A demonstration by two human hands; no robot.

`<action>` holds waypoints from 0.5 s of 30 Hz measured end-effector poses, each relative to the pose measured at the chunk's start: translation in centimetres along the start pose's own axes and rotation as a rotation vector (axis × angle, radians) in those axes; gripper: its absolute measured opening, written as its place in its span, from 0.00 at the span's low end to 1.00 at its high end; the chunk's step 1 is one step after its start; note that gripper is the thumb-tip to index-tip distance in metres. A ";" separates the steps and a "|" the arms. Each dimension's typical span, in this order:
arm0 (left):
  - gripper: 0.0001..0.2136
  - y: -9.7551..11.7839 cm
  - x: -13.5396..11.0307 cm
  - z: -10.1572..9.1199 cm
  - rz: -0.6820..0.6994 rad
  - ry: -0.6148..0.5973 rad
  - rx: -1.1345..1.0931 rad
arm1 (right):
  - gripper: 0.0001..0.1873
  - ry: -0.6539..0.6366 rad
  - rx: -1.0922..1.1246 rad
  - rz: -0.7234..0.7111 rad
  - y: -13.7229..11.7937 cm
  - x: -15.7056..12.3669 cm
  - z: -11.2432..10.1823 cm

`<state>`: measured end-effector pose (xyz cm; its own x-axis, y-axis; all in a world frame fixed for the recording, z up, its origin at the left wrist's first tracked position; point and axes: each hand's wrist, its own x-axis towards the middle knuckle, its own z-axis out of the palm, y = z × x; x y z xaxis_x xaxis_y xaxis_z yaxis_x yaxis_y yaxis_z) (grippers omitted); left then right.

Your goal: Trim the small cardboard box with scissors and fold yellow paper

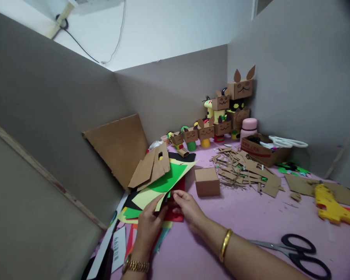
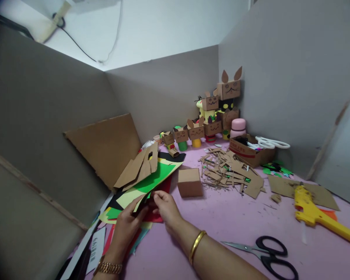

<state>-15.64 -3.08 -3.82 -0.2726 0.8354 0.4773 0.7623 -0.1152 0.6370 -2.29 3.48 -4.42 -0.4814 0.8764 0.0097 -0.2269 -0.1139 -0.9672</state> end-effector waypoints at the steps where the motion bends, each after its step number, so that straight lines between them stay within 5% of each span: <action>1: 0.15 0.0 0.0 0.0 -0.011 0.024 -0.001 | 0.20 -0.010 -0.055 -0.026 -0.2 0.0 -0.3; 4: 0.16 -0.1 -0.2 -0.1 -0.074 0.117 0.022 | 0.25 -0.057 -0.233 -0.122 -1.0 -0.2 -1.6; 7: 0.16 0.0 -0.3 -0.1 -0.122 0.182 0.032 | 0.38 -0.211 -0.660 -0.257 -2.0 -0.6 -2.8; 10: 0.15 0.2 -0.4 -0.1 -0.155 0.242 0.031 | 0.19 -0.342 -1.112 -0.380 -2.8 -1.0 -3.4; 12: 0.15 0.2 -0.4 -0.1 -0.166 0.265 0.025 | 0.03 -0.339 -1.166 -0.427 -3.2 -1.1 -3.5; 15: 0.16 0.2 -0.4 -0.1 -0.167 0.267 0.008 | 0.09 -0.260 -1.182 -0.517 -3.3 -0.9 -3.4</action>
<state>-15.42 -3.45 -3.82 -0.5379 0.6717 0.5093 0.6983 0.0166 0.7156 1.73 4.64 -2.10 -0.7410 0.5650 0.3629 0.3760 0.7969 -0.4729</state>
